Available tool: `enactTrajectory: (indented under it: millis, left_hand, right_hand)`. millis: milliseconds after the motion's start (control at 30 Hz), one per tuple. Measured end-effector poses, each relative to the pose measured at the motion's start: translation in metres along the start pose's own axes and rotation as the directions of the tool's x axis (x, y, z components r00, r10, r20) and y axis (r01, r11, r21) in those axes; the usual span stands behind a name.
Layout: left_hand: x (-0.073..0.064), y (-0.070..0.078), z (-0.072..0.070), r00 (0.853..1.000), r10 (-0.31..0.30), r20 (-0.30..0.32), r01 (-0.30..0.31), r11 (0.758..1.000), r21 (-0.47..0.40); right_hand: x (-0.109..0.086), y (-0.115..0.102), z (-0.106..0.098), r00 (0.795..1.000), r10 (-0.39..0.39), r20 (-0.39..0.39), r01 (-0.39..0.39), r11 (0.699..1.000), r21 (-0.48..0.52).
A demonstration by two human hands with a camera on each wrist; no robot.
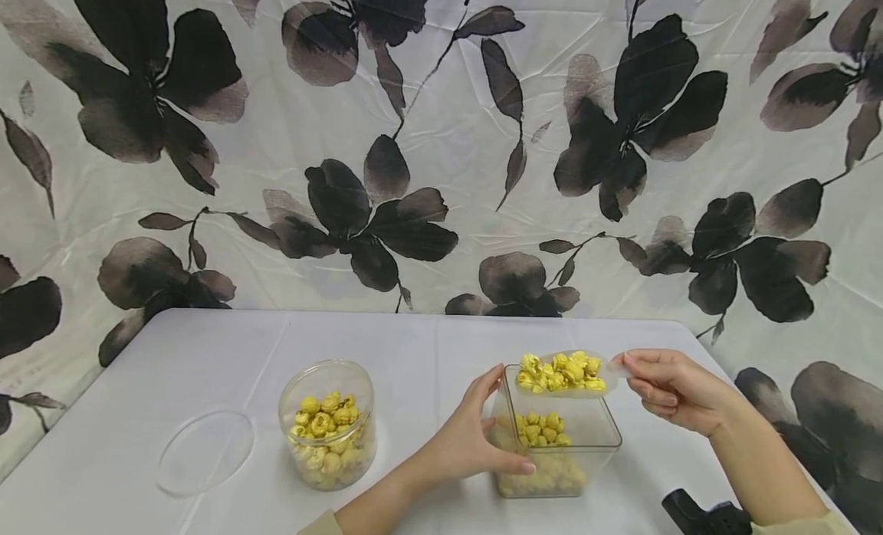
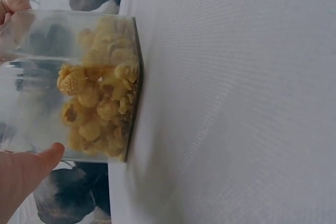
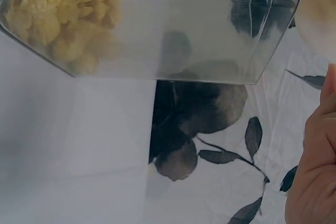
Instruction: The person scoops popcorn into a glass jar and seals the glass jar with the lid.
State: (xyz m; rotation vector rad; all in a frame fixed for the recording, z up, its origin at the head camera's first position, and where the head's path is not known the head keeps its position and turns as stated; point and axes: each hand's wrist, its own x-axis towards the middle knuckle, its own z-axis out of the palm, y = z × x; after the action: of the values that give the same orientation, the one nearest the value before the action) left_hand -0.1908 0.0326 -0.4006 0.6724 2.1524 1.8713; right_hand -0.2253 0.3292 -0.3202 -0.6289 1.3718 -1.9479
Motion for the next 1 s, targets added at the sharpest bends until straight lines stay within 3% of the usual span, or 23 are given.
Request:
enactTrajectory:
  millis: [300,600,1000]
  left_hand:
    - [-0.005,0.006,-0.004,0.999,0.02,-0.026,-0.02,1.0,-0.001]
    - [-0.015,0.015,-0.018,0.999,0.025,-0.037,-0.027,0.999,-0.043]
    - [-0.032,0.037,-0.032,0.992,0.065,-0.106,-0.071,0.996,-0.054]
  right_hand:
    - [0.004,-0.004,0.003,1.0,-0.012,0.009,0.012,1.0,0.007]
    - [0.009,-0.004,0.007,0.999,-0.03,0.018,0.029,0.999,0.023]
    - [0.014,-0.011,0.015,1.0,-0.019,-0.003,0.02,0.999,0.039]
